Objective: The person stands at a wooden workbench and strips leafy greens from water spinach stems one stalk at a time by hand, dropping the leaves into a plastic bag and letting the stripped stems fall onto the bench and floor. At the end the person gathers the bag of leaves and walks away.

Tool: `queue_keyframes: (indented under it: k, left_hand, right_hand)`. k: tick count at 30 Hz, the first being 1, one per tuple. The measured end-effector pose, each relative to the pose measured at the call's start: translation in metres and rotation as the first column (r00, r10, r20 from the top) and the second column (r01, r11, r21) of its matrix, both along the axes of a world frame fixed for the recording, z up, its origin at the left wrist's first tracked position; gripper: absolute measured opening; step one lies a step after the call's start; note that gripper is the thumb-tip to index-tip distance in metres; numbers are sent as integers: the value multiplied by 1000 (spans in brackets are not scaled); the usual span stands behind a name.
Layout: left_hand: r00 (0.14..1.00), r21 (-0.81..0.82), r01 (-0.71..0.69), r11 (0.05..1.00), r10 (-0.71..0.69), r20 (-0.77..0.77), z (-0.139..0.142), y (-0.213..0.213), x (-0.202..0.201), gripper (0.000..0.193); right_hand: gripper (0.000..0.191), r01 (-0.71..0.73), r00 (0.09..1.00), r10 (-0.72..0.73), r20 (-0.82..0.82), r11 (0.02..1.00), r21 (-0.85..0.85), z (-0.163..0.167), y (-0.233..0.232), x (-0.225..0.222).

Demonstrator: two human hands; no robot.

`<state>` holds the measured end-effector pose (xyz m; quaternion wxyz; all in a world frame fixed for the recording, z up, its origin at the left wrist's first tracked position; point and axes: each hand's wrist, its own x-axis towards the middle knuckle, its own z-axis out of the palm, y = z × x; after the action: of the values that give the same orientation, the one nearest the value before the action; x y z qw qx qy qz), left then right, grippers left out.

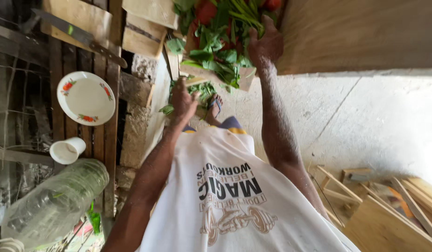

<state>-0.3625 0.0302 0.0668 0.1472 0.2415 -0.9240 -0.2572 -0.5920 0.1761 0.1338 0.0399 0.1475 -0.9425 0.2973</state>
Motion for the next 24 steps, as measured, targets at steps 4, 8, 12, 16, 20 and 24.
queue_keyframes:
  k: [4, 8, 12, 16, 20, 24]
  left_hand:
    - [972, 521, 143, 841, -19, -236, 35, 3, -63, 31]
    - [988, 913, 110, 392, 56, -143, 64, -10, -132, 46]
    - [955, 952, 236, 193, 134, -264, 82, -18, -171, 57]
    - [877, 871, 435, 228, 112, -468, 94, -16, -182, 48]
    - [847, 788, 424, 447, 112, -519, 101, -22, -178, 38]
    - [794, 597, 418, 684, 43, -606, 102, -34, -157, 81]
  right_hand:
    - [24, 63, 987, -109, 117, 939, 339, 18, -20, -24]
    - [16, 25, 1000, -25, -3, 973, 231, 25, -4, -4]
    - [16, -102, 978, 118, -172, 990, 99, 52, 15, 24]
    - [15, -232, 956, 234, -176, 972, 33, 81, 29, 39]
    - [16, -290, 953, 273, -132, 949, -124, 93, 29, 49]
    - [14, -304, 946, 288, -149, 947, -104, 89, 12, 58]
